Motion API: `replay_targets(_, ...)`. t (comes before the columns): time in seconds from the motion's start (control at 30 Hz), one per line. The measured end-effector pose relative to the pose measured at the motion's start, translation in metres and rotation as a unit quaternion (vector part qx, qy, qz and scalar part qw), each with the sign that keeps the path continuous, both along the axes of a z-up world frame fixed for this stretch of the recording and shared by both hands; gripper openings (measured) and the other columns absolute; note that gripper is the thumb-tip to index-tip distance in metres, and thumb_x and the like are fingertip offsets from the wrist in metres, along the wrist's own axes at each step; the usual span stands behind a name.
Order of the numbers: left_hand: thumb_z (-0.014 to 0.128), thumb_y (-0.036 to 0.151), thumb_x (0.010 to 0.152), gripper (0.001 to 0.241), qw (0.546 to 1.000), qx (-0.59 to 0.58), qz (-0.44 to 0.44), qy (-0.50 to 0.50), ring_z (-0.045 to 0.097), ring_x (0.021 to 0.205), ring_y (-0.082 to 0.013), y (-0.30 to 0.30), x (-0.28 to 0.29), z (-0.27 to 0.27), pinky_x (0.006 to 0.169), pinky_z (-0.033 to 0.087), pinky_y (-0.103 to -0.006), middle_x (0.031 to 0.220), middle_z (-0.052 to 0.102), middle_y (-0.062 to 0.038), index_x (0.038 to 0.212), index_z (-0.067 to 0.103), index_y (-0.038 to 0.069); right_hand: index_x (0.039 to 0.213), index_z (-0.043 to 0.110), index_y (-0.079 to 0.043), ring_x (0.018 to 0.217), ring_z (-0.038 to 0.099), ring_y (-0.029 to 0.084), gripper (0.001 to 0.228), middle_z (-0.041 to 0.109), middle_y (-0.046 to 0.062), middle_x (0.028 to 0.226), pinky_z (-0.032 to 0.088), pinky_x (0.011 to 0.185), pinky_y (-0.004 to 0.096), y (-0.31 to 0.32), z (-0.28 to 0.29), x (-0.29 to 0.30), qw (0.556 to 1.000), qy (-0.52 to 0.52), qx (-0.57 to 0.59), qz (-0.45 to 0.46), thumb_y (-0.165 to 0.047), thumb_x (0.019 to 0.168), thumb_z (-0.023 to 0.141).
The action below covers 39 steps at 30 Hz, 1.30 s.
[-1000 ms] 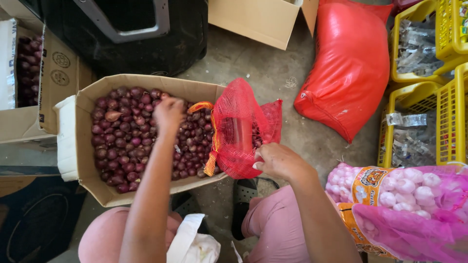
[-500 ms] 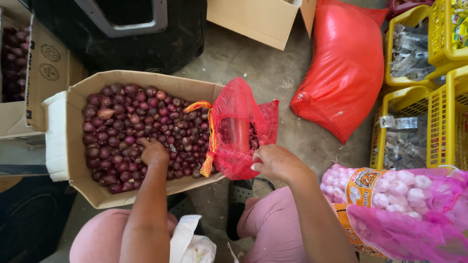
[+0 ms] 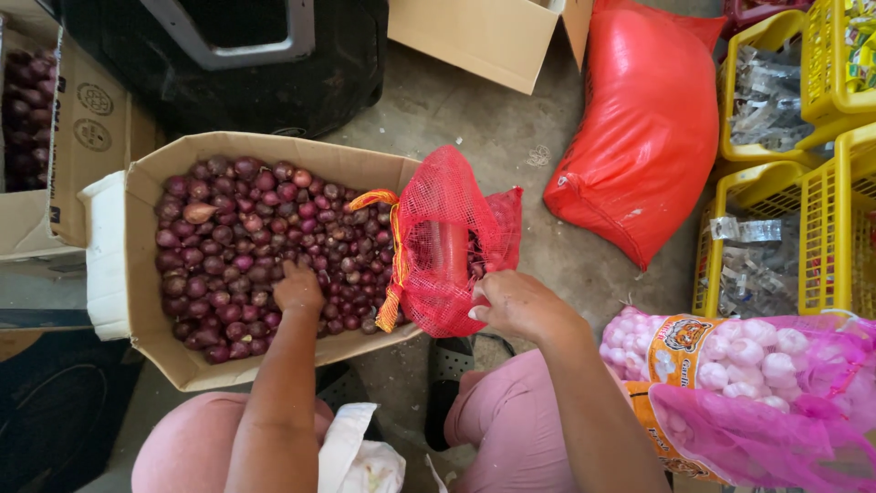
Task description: The person bags red onions from a large cardboard box into red mesh bags.
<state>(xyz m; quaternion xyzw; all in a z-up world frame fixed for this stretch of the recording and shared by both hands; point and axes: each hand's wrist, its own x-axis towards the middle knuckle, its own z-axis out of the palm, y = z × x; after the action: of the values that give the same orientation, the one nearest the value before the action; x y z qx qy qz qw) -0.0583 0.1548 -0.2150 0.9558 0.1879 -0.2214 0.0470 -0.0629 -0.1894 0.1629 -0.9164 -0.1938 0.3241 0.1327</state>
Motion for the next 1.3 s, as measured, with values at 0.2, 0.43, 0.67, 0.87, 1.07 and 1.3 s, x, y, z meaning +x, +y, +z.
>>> replay_targets(0.2,0.069,0.025,0.090,0.048,0.998,-0.006,0.034,0.045,0.066,0.119,-0.0341,-0.001,0.004,-0.014,0.083,0.062,-0.0453,0.146,0.051,-0.019,0.134,0.063,0.008,0.092,0.072,-0.005,0.088,0.068,0.038,0.021,0.069,0.022,0.086,0.052,0.077,0.049,-0.002,0.001,0.000,1.000,0.007,-0.005,-0.005,-0.023,0.082,0.069)
replay_targets(0.43,0.066,0.030,0.098,0.031,0.973,-0.225,-0.024,-0.044,0.076,0.083,-0.0269,-0.014,0.059,0.019,0.090,0.058,-0.0382,0.091,0.085,-0.019,0.092,0.083,0.004,0.095,0.073,-0.005,0.089,0.069,0.038,0.025,0.070,0.022,0.088,0.052,0.078,0.049,-0.006,-0.006,0.001,1.000,0.000,-0.001,-0.002,-0.025,0.082,0.069)
replay_targets(0.67,0.074,0.017,0.091,0.030,0.599,-0.786,0.144,-0.055,0.071,0.071,-0.0147,-0.055,0.080,0.222,0.064,0.059,-0.0281,0.097,0.075,-0.010,0.116,0.072,0.001,0.095,0.072,-0.004,0.090,0.069,0.039,0.027,0.070,0.022,0.089,0.052,0.080,0.049,-0.009,-0.004,-0.001,1.000,-0.009,0.005,-0.003,-0.028,0.082,0.070)
replay_targets(0.87,0.077,0.015,0.089,0.038,0.690,-0.720,-0.019,0.065,0.076,0.074,-0.0207,-0.119,0.065,0.266,0.074,0.064,-0.0314,0.100,0.079,-0.019,0.123,0.074,-0.003,0.098,0.072,-0.005,0.091,0.069,0.038,0.029,0.070,0.022,0.090,0.052,0.080,0.049,-0.006,-0.002,-0.002,1.000,-0.001,0.005,-0.019,-0.029,0.082,0.071)
replay_targets(1.07,0.073,0.018,0.092,0.040,0.655,-0.744,-0.024,0.127,0.076,0.078,-0.0156,-0.163,0.067,0.195,0.075,0.064,-0.0306,0.102,0.078,-0.013,0.127,0.070,-0.002,0.097,0.072,-0.005,0.091,0.069,0.039,0.029,0.070,0.023,0.090,0.052,0.080,0.050,-0.008,-0.001,-0.002,1.000,-0.012,-0.006,-0.009,-0.029,0.082,0.070)
replay_targets(1.3,0.068,0.024,0.096,0.027,0.742,-0.670,-0.024,0.012,0.072,0.073,-0.0126,-0.108,0.085,0.214,0.067,0.061,-0.0264,0.091,0.077,-0.006,0.113,0.075,0.005,0.095,0.071,-0.003,0.090,0.069,0.039,0.028,0.069,0.023,0.088,0.052,0.080,0.050,-0.007,0.004,-0.001,1.000,0.001,-0.011,-0.011,-0.029,0.082,0.069)
